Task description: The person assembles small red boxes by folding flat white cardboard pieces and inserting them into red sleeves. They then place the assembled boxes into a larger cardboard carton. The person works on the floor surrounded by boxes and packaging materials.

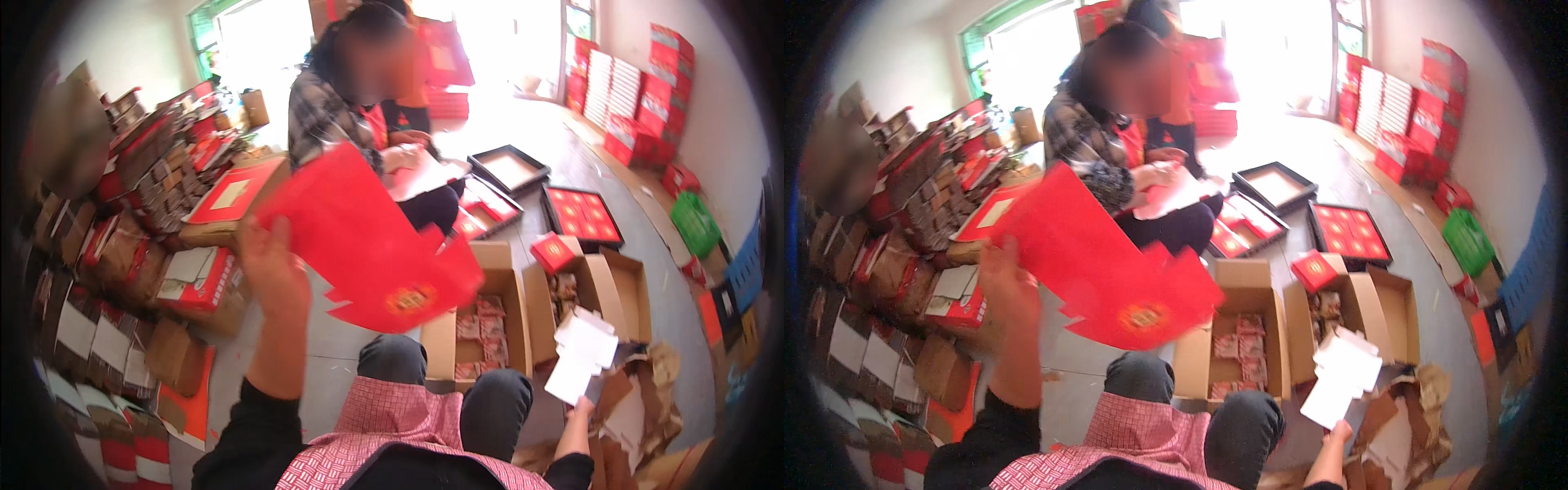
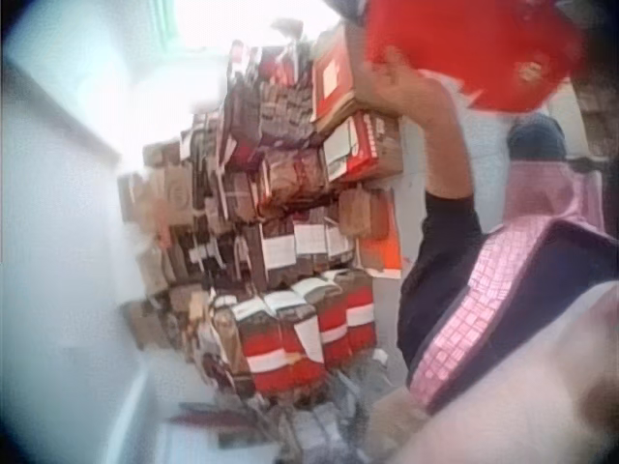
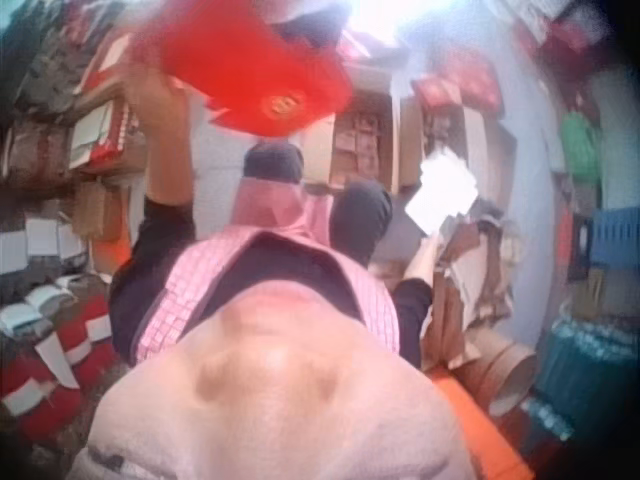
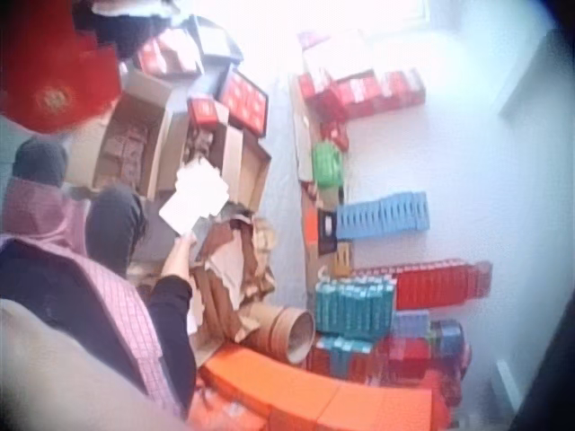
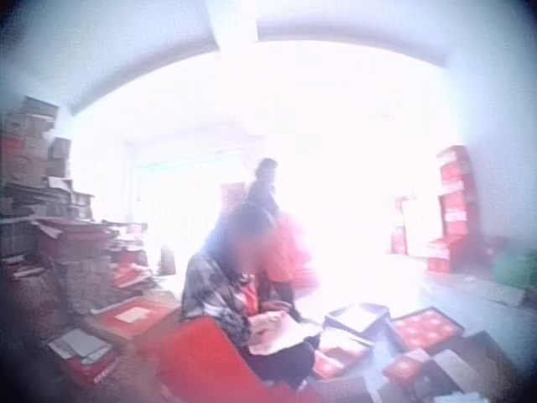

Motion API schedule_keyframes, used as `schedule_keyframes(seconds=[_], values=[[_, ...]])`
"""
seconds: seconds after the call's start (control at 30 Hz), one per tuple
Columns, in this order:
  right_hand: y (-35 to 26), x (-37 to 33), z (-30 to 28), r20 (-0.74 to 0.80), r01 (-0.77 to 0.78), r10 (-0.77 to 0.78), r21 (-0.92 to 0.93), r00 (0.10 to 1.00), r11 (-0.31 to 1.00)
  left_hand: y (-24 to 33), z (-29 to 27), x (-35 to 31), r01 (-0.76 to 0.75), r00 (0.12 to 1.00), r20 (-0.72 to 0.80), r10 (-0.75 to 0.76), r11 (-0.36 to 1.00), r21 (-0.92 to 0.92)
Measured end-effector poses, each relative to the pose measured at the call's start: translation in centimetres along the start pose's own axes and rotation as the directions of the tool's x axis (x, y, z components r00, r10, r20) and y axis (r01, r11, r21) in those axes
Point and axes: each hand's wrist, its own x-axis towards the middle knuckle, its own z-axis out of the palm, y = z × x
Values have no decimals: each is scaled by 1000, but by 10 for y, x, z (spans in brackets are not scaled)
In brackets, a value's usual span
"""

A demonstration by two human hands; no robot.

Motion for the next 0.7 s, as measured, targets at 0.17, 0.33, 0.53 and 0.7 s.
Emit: schedule_keyframes(seconds=[0.17, 0.33, 0.53, 0.7], values=[[-42, -9, 7, 72, 547, -574, -420, 816, 725, 98, -9, 67, -384, 917, -105, 384, 923, 24], [-103, -247, 82, 763, 46, -169, 181, 624, 983, 41, -49, 16, -165, 949, 249, 193, 978, -129], [-71, -339, 122, 978, -894, 10, -197, -211, 403, -2, -15, -110, 779, 492, 830, -263, 559, -284], [-60, -298, 127, 950, -921, 211, -281, -229, 268, -34, -21, -144, 823, 110, 772, -626, 493, 283]])
